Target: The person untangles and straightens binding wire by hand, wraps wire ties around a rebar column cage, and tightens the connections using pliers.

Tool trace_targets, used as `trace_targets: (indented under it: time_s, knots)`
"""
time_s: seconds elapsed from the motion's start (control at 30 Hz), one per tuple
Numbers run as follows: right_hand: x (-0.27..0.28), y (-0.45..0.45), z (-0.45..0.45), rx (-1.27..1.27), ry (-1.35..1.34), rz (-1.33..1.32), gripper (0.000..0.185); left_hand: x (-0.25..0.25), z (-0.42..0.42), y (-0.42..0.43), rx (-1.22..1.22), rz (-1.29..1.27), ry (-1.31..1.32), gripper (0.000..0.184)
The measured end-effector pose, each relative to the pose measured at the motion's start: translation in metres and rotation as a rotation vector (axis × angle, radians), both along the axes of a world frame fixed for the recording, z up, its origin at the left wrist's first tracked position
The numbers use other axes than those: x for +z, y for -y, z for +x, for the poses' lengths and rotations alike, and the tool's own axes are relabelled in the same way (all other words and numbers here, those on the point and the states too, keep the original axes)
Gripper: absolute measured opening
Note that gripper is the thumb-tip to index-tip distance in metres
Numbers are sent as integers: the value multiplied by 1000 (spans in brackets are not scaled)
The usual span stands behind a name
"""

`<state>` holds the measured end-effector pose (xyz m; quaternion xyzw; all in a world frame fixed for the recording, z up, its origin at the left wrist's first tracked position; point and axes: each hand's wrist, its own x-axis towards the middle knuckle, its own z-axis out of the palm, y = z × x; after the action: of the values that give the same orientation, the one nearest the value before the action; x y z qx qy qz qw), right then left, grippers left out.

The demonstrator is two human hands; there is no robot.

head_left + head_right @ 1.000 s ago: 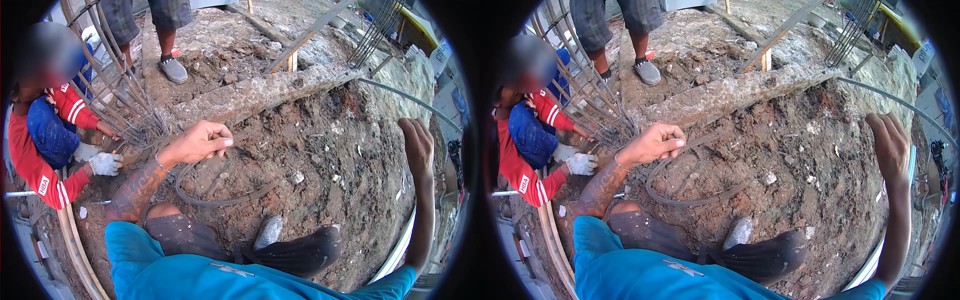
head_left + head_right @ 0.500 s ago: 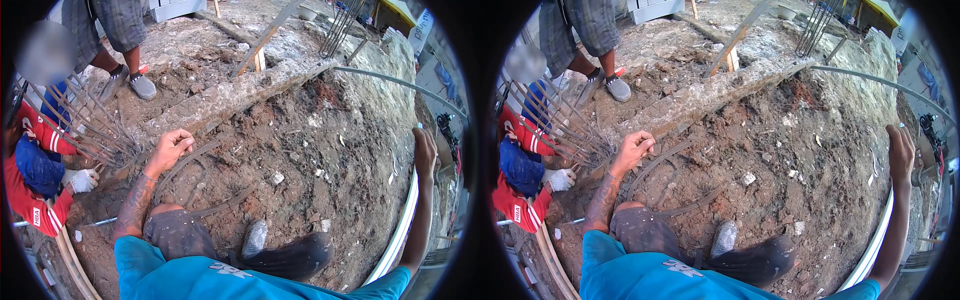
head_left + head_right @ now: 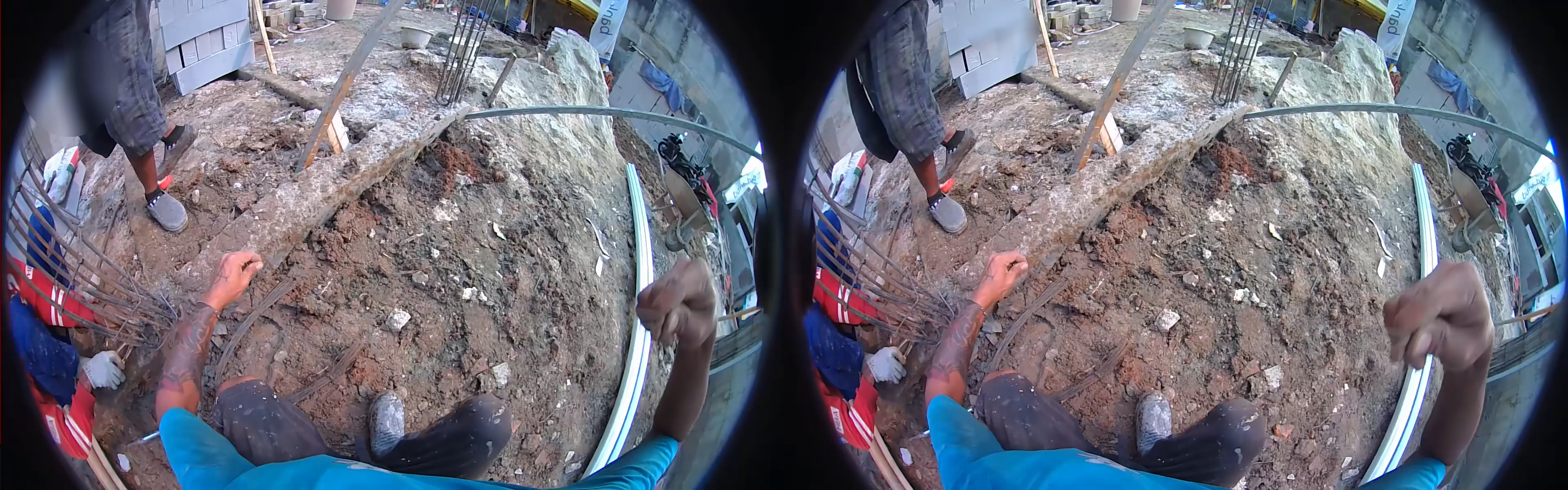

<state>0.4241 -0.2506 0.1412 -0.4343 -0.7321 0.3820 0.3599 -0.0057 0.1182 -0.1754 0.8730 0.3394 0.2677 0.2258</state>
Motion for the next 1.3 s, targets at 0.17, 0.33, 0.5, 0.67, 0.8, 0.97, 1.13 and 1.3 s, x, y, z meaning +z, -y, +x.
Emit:
trace_targets:
  time_s: [0.17,0.33,0.5,0.67,0.8,0.97,1.13,1.3]
  knots:
    - [-60,-12,116,-1012,1101,162,19,36,5,64,-120,-425,209,15]
    - [-91,-4,3,266,833,-1072,15,24,-16,-9,291,-165,543,15]
    - [-9,1,33,-819,-115,242,27,5,11,20,116,60,206,14]
    - [-128,6,101,-289,1564,-677,20,23,28,27,91,104,260,11]
    - [-74,-15,-54,595,415,-1242,28,12,6,-24,160,165,237,14]
    - [-5,-1,43,-616,393,185,26,-14,16,14,-39,163,112,15]
    - [-73,-25,117,-900,1544,-250,15,42,12,66,-25,299,394,11]
    - [-55,-10,-19,309,842,-933,26,24,-49,-23,257,404,216,10]
